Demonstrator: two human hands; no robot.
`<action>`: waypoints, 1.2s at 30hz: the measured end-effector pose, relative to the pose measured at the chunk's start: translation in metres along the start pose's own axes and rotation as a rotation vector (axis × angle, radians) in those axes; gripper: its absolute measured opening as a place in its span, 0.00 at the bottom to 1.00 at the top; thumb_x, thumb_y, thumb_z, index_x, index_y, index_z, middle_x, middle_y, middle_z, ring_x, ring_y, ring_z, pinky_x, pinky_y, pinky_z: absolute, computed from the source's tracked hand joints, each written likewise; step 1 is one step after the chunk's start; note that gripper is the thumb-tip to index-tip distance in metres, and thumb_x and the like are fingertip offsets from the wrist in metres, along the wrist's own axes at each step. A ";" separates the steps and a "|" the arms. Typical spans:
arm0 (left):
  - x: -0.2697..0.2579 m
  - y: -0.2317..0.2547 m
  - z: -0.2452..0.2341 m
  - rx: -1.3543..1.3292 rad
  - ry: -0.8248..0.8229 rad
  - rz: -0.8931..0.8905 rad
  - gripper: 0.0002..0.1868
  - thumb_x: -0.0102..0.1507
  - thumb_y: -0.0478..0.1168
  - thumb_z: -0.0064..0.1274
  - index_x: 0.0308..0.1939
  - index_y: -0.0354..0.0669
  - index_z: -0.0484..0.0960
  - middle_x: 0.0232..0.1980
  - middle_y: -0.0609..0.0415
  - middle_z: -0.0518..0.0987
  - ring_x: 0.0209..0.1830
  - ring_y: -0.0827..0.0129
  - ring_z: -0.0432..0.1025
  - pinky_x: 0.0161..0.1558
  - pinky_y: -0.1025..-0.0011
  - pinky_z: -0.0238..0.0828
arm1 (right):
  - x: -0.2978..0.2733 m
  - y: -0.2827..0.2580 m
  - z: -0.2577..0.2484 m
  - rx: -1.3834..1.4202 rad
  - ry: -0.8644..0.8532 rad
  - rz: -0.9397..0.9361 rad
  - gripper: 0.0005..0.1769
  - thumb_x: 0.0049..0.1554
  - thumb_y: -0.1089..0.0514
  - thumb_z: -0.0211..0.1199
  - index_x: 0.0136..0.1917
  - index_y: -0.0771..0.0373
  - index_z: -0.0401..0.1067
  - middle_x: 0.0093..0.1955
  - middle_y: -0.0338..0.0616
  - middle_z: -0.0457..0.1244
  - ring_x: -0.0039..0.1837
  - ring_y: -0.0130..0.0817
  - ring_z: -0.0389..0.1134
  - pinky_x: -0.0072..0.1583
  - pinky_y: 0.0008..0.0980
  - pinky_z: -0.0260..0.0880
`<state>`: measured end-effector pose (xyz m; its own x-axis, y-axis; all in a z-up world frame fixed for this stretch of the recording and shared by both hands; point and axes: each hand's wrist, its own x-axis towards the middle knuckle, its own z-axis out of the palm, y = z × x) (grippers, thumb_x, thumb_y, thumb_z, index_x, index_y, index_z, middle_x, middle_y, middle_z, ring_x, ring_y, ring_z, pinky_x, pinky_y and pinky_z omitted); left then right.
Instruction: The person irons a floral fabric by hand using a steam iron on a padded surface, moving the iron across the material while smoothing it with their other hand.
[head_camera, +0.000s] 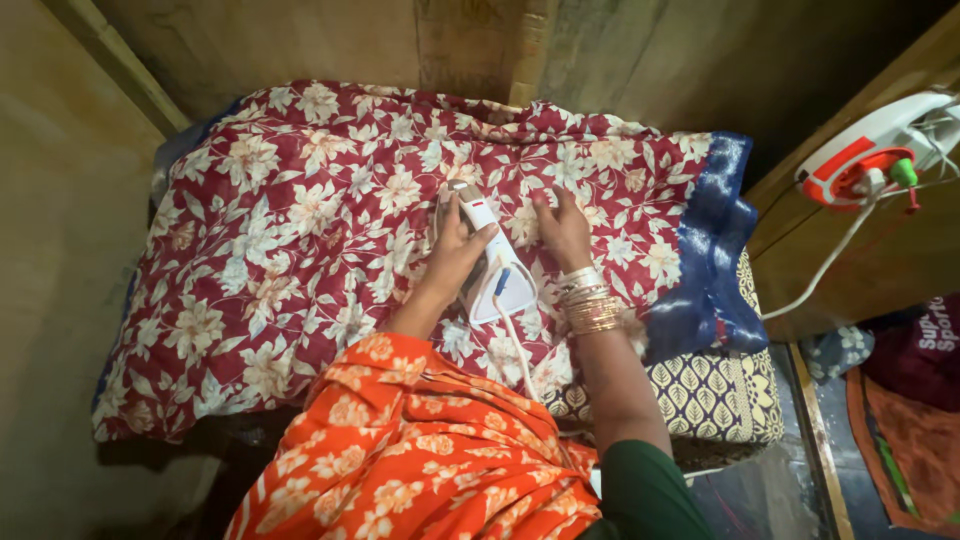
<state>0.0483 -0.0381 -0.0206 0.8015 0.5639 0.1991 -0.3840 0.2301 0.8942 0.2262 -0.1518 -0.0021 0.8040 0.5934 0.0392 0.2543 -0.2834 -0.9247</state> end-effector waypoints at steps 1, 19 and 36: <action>0.003 -0.003 0.005 -0.077 0.017 0.020 0.49 0.67 0.34 0.55 0.81 0.47 0.36 0.58 0.50 0.76 0.55 0.69 0.73 0.54 0.71 0.74 | -0.005 0.009 -0.007 -0.348 0.084 -0.057 0.40 0.58 0.39 0.60 0.77 0.59 0.61 0.60 0.53 0.70 0.59 0.45 0.73 0.62 0.46 0.72; -0.032 0.056 -0.010 0.036 0.054 -0.272 0.39 0.64 0.29 0.44 0.79 0.50 0.52 0.51 0.49 0.77 0.31 0.67 0.76 0.31 0.69 0.77 | -0.012 0.039 -0.003 -0.640 0.005 -0.368 0.45 0.56 0.31 0.59 0.81 0.49 0.56 0.83 0.63 0.42 0.85 0.65 0.33 0.75 0.74 0.26; 0.068 0.050 -0.042 0.152 0.021 -0.214 0.36 0.66 0.33 0.47 0.79 0.45 0.55 0.43 0.50 0.77 0.29 0.68 0.76 0.29 0.70 0.78 | -0.010 0.042 -0.004 -0.757 -0.206 -0.315 0.48 0.52 0.28 0.62 0.79 0.48 0.58 0.83 0.59 0.43 0.84 0.62 0.35 0.76 0.71 0.28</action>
<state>0.0643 0.0449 0.0211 0.8467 0.5320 -0.0081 -0.1320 0.2248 0.9654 0.2307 -0.1727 -0.0395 0.5400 0.8337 0.1150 0.8006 -0.4668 -0.3757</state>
